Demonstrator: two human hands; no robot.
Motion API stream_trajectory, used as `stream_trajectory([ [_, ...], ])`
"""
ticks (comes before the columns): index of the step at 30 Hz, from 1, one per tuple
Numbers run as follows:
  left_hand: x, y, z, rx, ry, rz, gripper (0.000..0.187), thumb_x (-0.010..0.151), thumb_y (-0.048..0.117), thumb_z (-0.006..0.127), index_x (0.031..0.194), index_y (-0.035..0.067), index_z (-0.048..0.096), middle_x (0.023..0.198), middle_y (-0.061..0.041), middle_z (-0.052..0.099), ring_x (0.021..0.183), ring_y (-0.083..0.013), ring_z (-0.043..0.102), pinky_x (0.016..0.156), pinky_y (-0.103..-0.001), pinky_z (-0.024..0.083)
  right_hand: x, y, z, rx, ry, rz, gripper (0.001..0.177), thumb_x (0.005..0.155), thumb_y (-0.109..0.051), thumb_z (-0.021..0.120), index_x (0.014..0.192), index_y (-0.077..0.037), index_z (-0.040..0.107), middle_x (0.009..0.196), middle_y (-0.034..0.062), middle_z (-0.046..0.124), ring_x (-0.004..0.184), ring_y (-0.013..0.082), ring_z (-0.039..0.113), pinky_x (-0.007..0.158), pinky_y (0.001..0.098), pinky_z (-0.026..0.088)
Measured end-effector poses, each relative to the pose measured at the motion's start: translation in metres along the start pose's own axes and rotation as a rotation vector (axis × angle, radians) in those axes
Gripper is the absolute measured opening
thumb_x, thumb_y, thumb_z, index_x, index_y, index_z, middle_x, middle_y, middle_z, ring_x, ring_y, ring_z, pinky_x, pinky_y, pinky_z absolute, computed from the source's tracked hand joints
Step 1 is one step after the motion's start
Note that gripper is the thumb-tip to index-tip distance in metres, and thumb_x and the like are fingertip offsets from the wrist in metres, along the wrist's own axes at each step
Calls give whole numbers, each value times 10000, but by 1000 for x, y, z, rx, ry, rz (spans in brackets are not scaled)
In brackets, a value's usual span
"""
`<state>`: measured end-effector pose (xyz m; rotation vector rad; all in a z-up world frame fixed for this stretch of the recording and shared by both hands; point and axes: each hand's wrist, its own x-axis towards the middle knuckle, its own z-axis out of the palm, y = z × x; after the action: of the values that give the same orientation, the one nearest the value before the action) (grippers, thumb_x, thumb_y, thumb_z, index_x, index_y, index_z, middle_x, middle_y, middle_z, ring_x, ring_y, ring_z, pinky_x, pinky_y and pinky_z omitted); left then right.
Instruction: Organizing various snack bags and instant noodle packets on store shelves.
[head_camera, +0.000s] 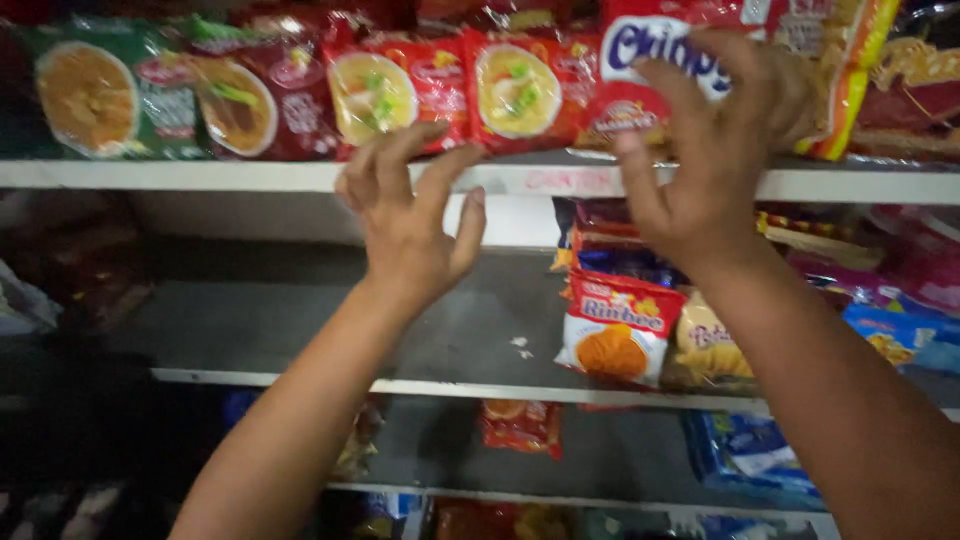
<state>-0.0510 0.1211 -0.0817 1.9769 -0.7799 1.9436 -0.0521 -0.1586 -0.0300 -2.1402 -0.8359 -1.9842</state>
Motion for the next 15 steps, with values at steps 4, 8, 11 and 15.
stream_trajectory([
  [4,28,-60,-23,78,54,61,357,979,168,750,1322,196,654,1453,-39,489,1384,-281,342,1171,-433,245,41,-59,11,2,-19,-91,371,1022,-281,715,1344,-97,695,1461,147,466,1369,346,304,1121,545,239],
  [8,52,-115,-54,246,28,58,399,973,211,733,1356,161,633,1440,-75,493,1385,-322,347,1163,-515,247,76,-106,47,98,-29,-160,379,1018,-247,742,1366,-114,673,1457,137,484,1376,350,333,1107,538,229],
  [11,51,-163,-64,263,-7,-67,424,998,263,724,1385,130,611,1457,-114,495,1413,-354,353,1145,-553,269,90,-128,86,150,-38,-169,383,1034,-243,706,1390,-115,647,1456,126,484,1394,345,351,1136,538,229],
  [15,36,-223,-57,402,-150,-214,450,1069,413,663,1381,91,617,1469,-218,476,1397,-474,283,1091,-655,213,107,-152,139,118,-38,-129,413,1059,-312,678,1416,-111,626,1438,114,517,1416,338,383,1173,562,212],
])
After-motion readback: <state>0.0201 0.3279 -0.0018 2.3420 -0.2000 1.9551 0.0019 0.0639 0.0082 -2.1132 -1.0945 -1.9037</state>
